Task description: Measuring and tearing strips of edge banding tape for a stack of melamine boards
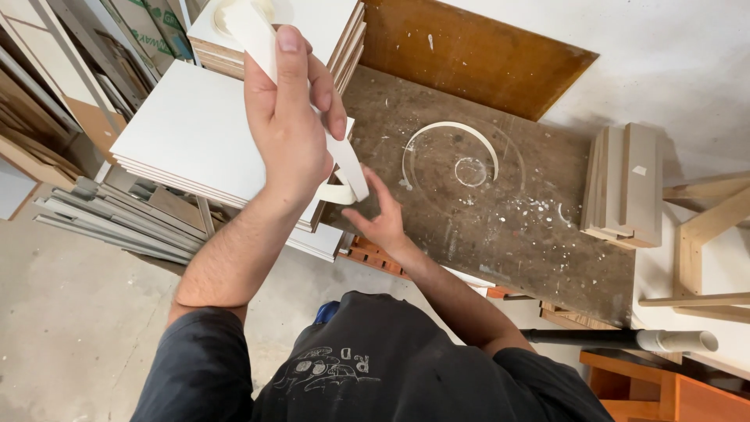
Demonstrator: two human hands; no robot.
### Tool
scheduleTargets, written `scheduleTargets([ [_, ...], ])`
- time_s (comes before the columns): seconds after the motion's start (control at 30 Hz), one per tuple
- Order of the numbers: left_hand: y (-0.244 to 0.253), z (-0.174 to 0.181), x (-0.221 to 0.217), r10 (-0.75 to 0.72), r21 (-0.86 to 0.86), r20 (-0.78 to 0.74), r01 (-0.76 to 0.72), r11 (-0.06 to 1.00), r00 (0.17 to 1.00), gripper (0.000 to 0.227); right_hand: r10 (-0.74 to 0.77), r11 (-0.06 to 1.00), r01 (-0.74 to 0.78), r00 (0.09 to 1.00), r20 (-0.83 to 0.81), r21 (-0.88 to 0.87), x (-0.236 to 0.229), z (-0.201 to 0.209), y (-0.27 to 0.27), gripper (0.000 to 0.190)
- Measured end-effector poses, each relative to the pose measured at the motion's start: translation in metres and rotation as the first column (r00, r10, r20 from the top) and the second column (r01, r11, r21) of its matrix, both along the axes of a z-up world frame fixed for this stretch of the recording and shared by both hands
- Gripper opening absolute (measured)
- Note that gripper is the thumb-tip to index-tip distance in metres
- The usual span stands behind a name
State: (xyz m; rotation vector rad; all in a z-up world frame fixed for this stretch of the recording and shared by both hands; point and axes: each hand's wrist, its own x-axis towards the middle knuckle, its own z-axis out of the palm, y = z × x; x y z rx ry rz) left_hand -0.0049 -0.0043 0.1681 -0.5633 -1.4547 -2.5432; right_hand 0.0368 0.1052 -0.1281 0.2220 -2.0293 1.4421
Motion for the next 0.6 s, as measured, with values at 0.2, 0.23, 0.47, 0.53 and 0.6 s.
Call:
scheduleTargets([
  [0.2,0.006,-0.009,-0.004,-0.083,0.022,-0.008,0.083,0.996,0.997,0.028,-0.167,0.986,0.165,0.984,0.065,0.027,-0.003,-0.049,-0.001,0.037],
  [0.23,0.005,-0.006,-0.004,-0.085,0.023,-0.008,0.085,0.996,0.996,0.028,-0.169,0.986,0.167,0.983,0.065,0.027,-0.002,-0.041,-0.001,0.037],
  [0.47,-0.009,0.012,-0.001,-0.193,0.143,0.079,0.181,0.973,0.978,0.033,0.071,0.997,-0.063,0.971,0.228,-0.04,-0.002,-0.071,-0.003,0.038],
  [0.53,-0.019,0.015,0.001,-0.205,0.155,0.084,0.191,0.969,0.975,0.034,0.126,0.992,-0.125,0.941,0.313,-0.022,0.003,-0.09,-0.005,0.047],
  [0.6,-0.032,0.016,0.003,-0.259,0.178,-0.008,0.256,0.95,0.966,0.031,0.086,0.994,-0.107,0.9,0.427,0.026,0.008,-0.108,-0.008,0.059],
])
